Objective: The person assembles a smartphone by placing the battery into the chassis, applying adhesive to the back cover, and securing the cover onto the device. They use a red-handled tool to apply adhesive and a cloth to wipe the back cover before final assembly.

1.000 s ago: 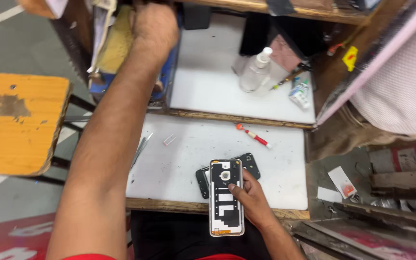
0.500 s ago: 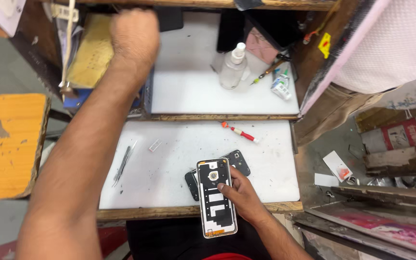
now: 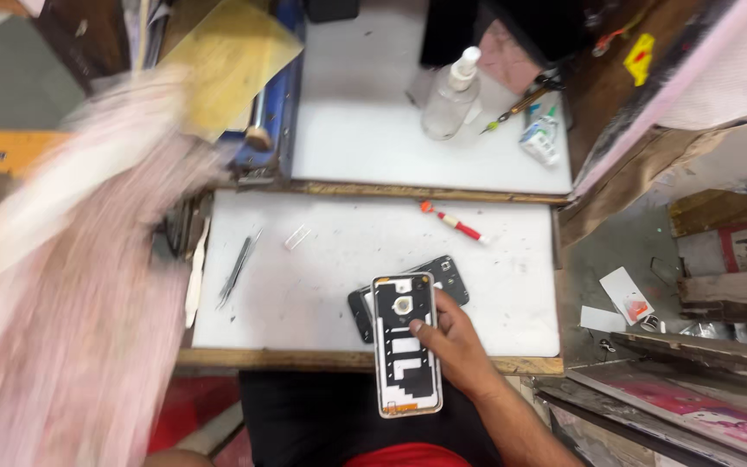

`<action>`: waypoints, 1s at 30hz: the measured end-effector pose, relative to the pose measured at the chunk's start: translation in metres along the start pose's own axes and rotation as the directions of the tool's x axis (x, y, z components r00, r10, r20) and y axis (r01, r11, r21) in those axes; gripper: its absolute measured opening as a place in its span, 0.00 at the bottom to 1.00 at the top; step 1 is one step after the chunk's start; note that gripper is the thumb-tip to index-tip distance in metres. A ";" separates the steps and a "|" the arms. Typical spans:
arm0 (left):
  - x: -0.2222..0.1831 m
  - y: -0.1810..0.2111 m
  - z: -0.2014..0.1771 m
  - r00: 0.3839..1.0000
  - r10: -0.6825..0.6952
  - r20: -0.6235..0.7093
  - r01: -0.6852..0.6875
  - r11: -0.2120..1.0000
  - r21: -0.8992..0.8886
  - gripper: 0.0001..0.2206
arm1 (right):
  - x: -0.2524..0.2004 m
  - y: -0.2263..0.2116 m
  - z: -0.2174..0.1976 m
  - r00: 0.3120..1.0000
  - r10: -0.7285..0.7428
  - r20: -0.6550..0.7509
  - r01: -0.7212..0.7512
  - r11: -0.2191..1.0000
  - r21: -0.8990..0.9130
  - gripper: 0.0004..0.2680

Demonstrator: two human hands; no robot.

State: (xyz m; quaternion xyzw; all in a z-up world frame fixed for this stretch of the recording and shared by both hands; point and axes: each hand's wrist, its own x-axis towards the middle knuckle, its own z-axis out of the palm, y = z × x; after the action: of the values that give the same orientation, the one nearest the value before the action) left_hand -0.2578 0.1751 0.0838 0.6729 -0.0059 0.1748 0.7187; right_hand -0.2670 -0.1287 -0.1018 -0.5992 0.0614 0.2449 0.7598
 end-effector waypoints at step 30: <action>-0.069 -0.137 0.089 0.847 0.243 0.473 -0.507 0.636 0.582 0.11 | -0.003 0.012 0.000 0.979 -0.158 0.125 0.177 0.971 -0.158 0.18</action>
State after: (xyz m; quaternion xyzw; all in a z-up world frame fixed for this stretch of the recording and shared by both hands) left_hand -0.2667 0.0675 -0.0565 0.8930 -0.2109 0.1892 0.3498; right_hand -0.2753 -0.1276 -0.1114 -0.6497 -0.0530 0.2173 0.7265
